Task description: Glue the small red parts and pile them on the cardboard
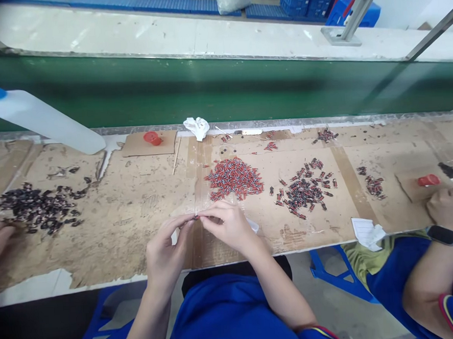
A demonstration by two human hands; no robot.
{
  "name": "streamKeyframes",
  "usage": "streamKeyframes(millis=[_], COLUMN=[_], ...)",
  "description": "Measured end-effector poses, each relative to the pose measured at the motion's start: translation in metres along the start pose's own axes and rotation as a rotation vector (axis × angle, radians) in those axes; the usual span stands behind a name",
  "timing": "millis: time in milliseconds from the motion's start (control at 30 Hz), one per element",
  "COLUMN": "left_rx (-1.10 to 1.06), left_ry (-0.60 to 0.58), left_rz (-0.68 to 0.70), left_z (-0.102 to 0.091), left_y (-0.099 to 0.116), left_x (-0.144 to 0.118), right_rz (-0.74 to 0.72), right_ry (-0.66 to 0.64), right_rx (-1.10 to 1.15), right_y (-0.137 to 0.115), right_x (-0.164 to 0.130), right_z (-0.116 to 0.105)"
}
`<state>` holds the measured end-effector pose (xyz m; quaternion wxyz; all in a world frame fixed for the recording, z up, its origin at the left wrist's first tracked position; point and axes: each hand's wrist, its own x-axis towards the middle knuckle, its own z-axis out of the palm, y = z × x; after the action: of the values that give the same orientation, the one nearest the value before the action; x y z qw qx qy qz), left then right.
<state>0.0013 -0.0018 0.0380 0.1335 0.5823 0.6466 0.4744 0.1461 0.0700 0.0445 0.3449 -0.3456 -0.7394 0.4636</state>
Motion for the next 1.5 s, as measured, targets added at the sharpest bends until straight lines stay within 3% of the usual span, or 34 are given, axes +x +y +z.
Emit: streamKeyframes(millis=[267,767,967,1167,1367,1500], left_rx=[0.031,-0.154,-0.234,-0.26,-0.187,-0.197], left_ry=[-0.004,-0.091,-0.051,-0.07,-0.04,-0.058], left_rz=[0.12,-0.168,-0.284,-0.238,-0.025,-0.011], left_z=[0.0,0.003,0.008,0.005,0.017,0.03], left_y=[-0.002,-0.003,0.006,0.017,0.02,0.02], left_x=[0.005,0.003,0.004,0.009,0.017,0.021], right_rz=[0.085,0.299,0.112,-0.099,-0.267,-0.328], right_ry=[-0.04,-0.016,-0.019,-0.039,0.168,0.29], right_rx=[0.057,0.284,0.148,-0.062,-0.177,-0.363], right_y=[0.002,0.01,0.006,-0.001,0.002,0.005], right_x=[0.003,0.007,0.008,0.011,0.005,0.004], right_z=[-0.003,-0.002,-0.008,-0.016,-0.016,-0.013])
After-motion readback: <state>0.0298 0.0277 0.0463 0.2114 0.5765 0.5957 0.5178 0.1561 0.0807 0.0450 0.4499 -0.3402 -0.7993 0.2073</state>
